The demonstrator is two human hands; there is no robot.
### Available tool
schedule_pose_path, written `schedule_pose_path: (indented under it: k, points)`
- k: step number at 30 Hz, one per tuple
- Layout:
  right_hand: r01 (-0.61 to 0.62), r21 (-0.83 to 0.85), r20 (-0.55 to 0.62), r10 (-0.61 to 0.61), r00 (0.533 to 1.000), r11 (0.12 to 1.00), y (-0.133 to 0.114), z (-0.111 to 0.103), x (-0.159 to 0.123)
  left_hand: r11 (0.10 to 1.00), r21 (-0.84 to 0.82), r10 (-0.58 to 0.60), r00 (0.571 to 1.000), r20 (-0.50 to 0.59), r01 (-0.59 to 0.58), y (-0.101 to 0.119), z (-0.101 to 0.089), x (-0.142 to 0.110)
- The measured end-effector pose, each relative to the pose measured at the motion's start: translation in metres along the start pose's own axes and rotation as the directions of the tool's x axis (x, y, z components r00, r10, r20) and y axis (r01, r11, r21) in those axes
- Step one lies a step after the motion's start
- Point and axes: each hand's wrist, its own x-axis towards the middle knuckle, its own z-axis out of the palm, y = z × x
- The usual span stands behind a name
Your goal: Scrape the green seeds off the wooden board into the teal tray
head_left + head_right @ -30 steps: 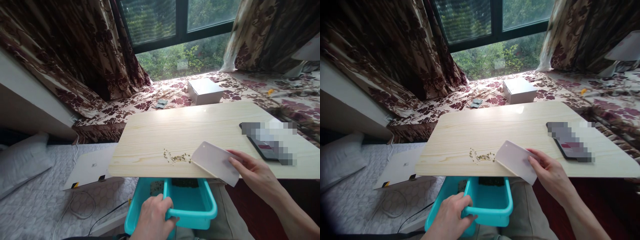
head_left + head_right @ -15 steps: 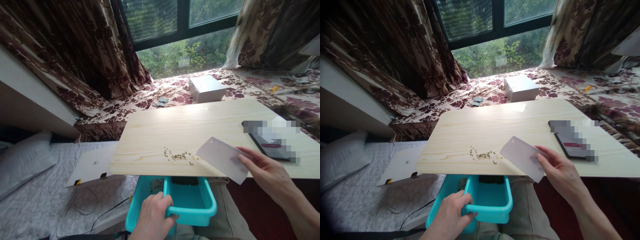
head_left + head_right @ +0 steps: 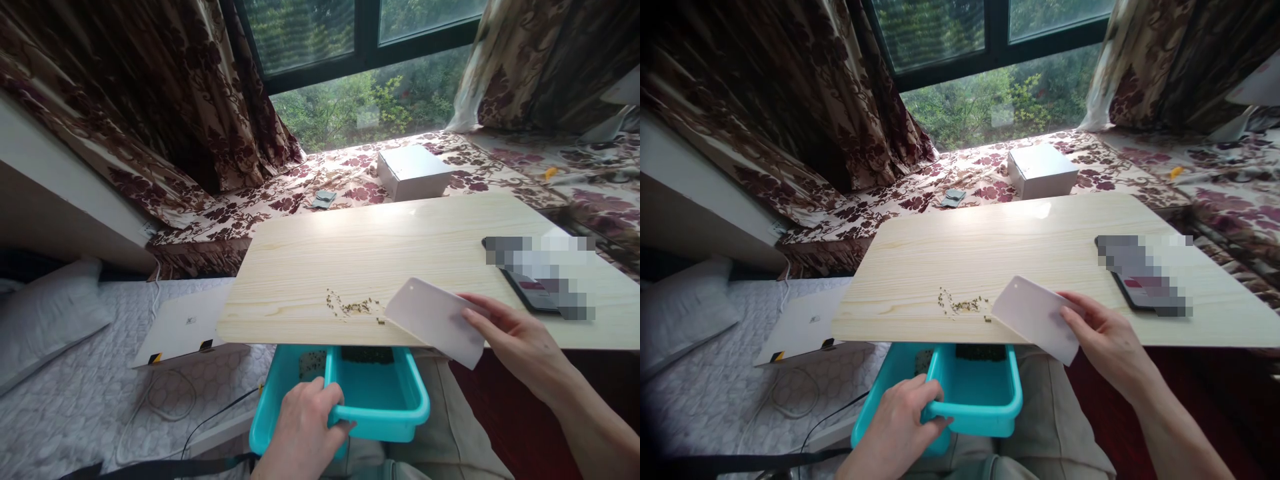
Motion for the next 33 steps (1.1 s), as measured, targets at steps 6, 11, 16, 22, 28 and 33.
schedule_pose_path:
  k: [6,11,16,22,28,33]
  points:
    - [0.042,-0.055,0.004,-0.042,0.999,0.998,0.003,0.01,0.005,1.0,-0.014,0.013,1.0,-0.003,-0.013,0.0,-0.001,-0.001]
    - [0.05,-0.062,0.077,-0.045,0.996,0.997,-0.002,0.018,0.002,0.999,-0.029,0.016,1.0,-0.023,-0.017,-0.002,0.001,-0.002]
    - [0.012,-0.029,0.161,-0.007,0.987,1.0,-0.012,0.017,-0.005,1.0,-0.024,0.015,0.999,-0.032,-0.015,-0.005,0.004,-0.003]
    - [0.04,-0.008,-0.06,-0.04,0.997,0.999,-0.017,0.019,0.008,1.0,-0.022,0.009,0.999,-0.031,-0.01,-0.007,0.007,0.0]
    - [0.048,-0.066,-0.059,-0.052,0.997,0.997,-0.024,0.033,0.02,1.0,-0.006,0.007,1.0,-0.022,-0.008,-0.006,0.008,0.001]
    - [0.054,-0.081,-0.006,-0.055,0.998,0.995,-0.023,0.041,0.02,1.0,-0.03,0.0,0.999,-0.033,-0.001,-0.006,0.008,-0.001]
